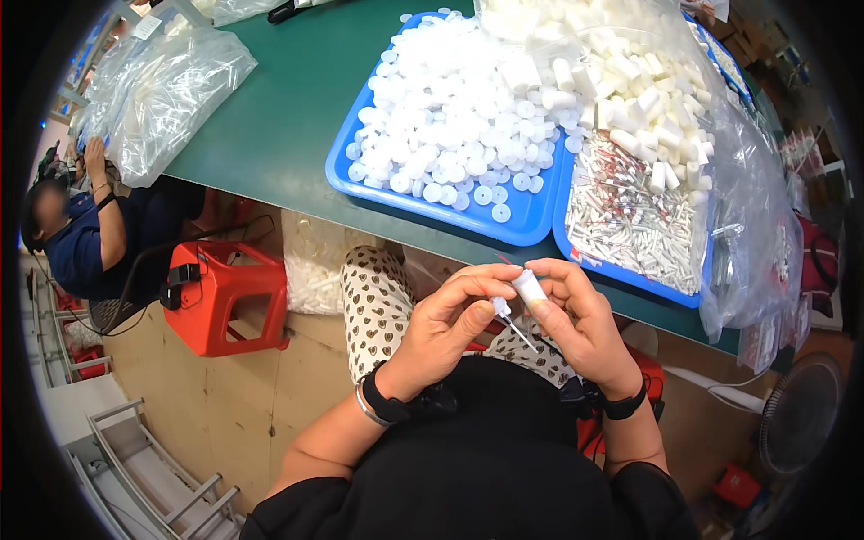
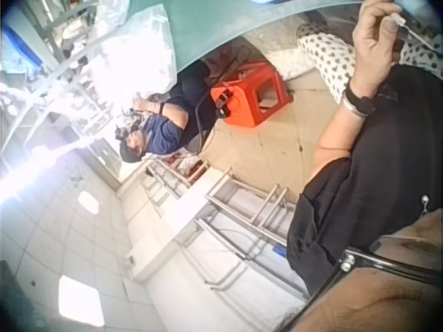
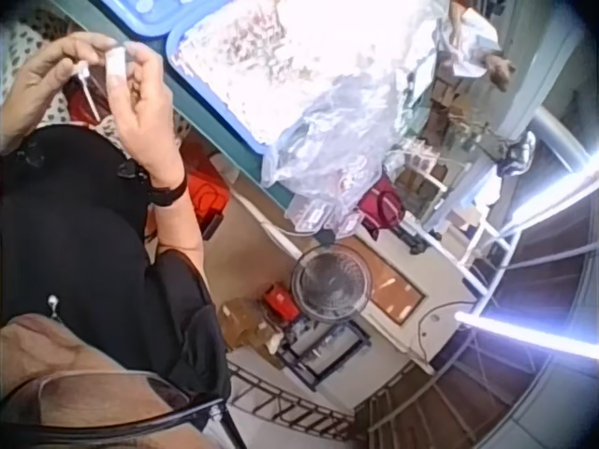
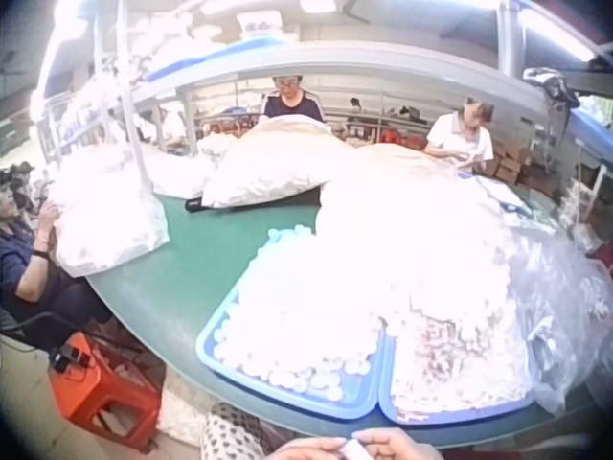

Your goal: The person sits at a green workbench and repeatedly picks up small white plastic caps and cylindrical white components from blue trays. They insert the cylindrical components into the caps by hand, one at a time, and place the assembled units into a clear plastic bag on the table.

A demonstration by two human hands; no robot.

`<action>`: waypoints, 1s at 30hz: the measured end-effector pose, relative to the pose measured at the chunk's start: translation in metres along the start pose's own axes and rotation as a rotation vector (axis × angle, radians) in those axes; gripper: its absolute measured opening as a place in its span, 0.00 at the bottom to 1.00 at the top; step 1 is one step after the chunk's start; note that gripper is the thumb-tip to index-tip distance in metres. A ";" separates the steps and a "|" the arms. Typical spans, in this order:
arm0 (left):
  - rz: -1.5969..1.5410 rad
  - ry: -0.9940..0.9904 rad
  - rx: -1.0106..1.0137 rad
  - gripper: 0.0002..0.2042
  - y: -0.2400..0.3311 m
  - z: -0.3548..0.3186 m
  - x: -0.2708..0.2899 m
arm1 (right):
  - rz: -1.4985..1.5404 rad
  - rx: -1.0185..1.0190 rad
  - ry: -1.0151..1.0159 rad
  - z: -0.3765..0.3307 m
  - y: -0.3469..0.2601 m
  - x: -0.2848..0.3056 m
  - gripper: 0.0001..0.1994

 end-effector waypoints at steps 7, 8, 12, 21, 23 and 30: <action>0.111 0.029 0.042 0.13 -0.004 -0.005 -0.001 | -0.083 -0.002 0.027 -0.003 0.004 -0.003 0.18; 0.144 0.040 0.032 0.12 -0.003 -0.005 -0.001 | -0.083 -0.004 0.030 -0.003 0.004 -0.004 0.18; 0.498 0.051 -0.181 0.12 0.010 -0.007 -0.010 | -0.083 0.036 0.085 -0.005 0.008 -0.005 0.16; -0.215 0.125 0.098 0.11 -0.033 -0.013 0.007 | -0.167 0.141 0.124 0.000 0.006 -0.008 0.16; -0.383 0.138 0.104 0.12 -0.029 -0.012 0.009 | -0.121 0.113 0.162 0.003 0.008 -0.005 0.16; -0.688 0.197 0.411 0.14 -0.046 -0.013 0.015 | -0.128 0.085 0.135 -0.002 0.019 -0.007 0.13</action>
Point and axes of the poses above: each hand's wrist, its own z-axis towards the middle knuckle, its own x-axis out of the back of the hand, y = z × x, the point moved 8 cm from there along z, towards the middle knuckle, and after that the axes turned 5 degrees about x, right-handed, at the moved point
